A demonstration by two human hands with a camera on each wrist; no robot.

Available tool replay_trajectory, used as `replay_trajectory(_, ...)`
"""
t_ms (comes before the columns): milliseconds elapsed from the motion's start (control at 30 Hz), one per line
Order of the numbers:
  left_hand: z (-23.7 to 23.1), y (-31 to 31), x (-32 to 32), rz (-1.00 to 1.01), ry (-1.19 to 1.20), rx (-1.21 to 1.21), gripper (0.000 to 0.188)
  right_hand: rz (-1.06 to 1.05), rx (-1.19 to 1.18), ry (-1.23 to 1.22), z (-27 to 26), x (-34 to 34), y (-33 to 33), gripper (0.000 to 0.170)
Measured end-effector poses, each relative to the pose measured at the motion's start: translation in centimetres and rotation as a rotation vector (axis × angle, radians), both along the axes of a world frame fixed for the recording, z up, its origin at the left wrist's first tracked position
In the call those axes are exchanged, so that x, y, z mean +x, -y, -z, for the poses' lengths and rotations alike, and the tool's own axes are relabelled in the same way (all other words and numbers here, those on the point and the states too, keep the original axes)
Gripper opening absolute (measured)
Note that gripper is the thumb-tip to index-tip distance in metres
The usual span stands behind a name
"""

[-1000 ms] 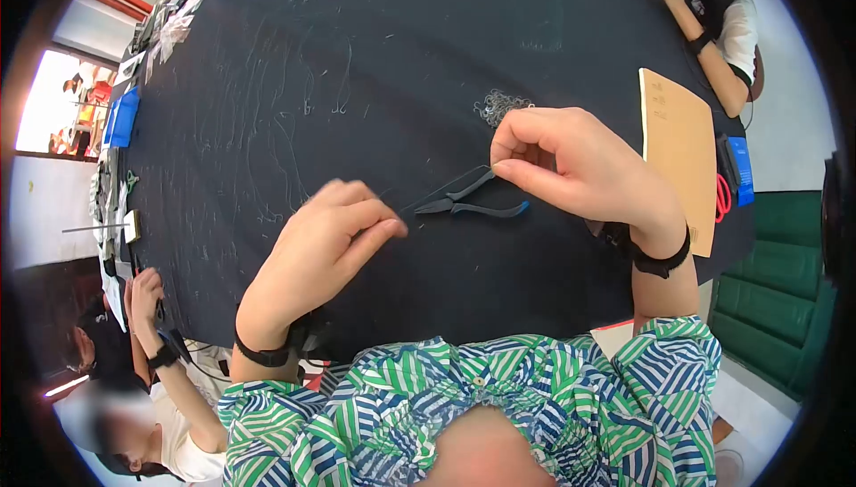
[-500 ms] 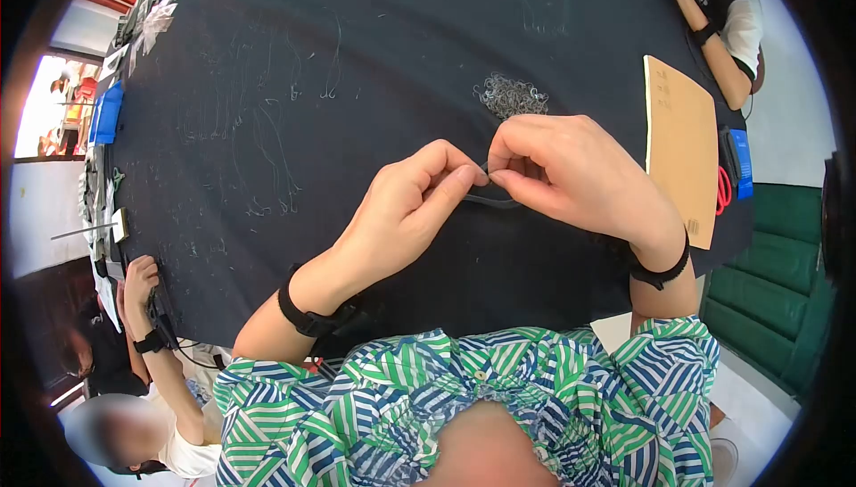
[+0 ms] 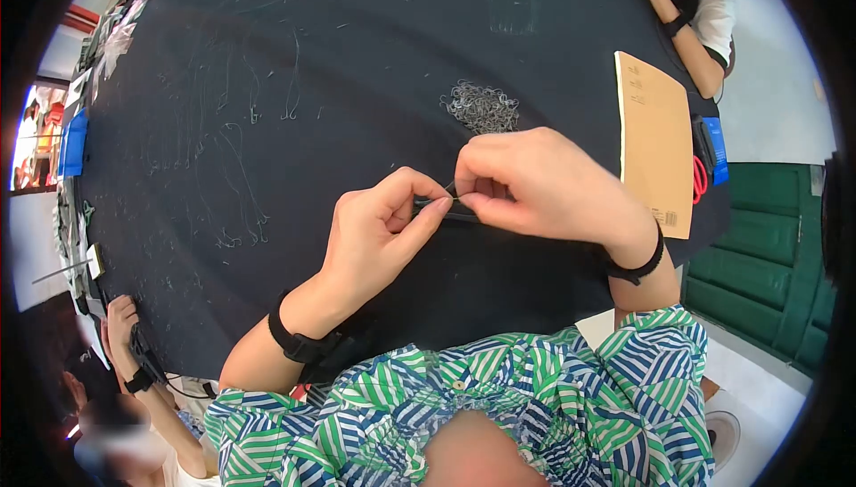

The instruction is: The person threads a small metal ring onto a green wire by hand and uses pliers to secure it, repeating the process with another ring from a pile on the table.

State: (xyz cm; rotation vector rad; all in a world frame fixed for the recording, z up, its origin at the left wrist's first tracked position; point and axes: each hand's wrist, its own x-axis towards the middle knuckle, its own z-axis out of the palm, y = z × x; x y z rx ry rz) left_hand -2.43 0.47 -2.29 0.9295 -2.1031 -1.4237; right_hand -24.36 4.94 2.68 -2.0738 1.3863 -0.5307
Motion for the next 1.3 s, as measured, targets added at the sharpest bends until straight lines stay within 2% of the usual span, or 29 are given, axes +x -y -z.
replay_trajectory(67, 0.1, 0.1, 0.0, -0.001, -0.013, -0.003, 0.006, -0.001, 0.018, 0.033, -0.2, -1.7, 0.5, 0.01)
replay_trajectory(100, 0.2, 0.1, 0.0, -0.004, -0.02, -0.005, 0.005, 0.086, 0.113, 0.097, -0.6, -2.9, 0.7, 0.009)
replay_trajectory(133, 0.7, 0.2, 0.0, -0.012, -0.052, 0.061, 0.006, 0.209, 0.13, 0.059, -0.5, -4.1, 1.0, 0.008)
replay_trajectory(200, 1.9, 0.5, 0.1, -0.029, -0.115, 0.193, 0.007, 0.368, -0.257, -0.301, 1.1, -6.7, 1.6, 0.007)
replay_trajectory(300, 1.9, 0.7, 0.1, -0.041, -0.167, 0.24, 0.008, 0.444, -0.202, -0.306, 1.3, -7.6, 1.2, 0.01)
replay_trajectory(400, 2.1, 0.7, -0.1, -0.103, -0.169, 0.245, 0.009, 0.306, 0.067, -0.199, 0.3, -6.4, 1.0, 0.009)
replay_trajectory(533, 1.8, 0.6, 0.0, -0.062, -0.145, 0.234, 0.008, 0.248, -0.059, -0.275, 1.6, -6.2, 1.2, 0.011)
replay_trajectory(733, 1.5, 0.6, -0.1, -0.056, -0.109, 0.215, 0.01, 0.244, -0.098, -0.371, 2.0, -5.0, 1.0, 0.005)
replay_trajectory(1033, 1.7, 0.8, 0.1, -0.031, -0.117, 0.217, 0.01, 0.287, -0.141, -0.466, 2.4, -4.0, 0.8, 0.006)
replay_trajectory(1133, 1.9, 1.1, 0.2, -0.062, -0.189, 0.297, 0.01, 0.241, -0.082, -0.345, 2.3, -4.7, 0.9, 0.007)
replay_trajectory(1300, 1.3, 2.0, 0.2, -0.181, -0.38, 0.449, 0.009, 0.247, -0.021, 0.126, 0.1, -2.9, 1.5, 0.008)
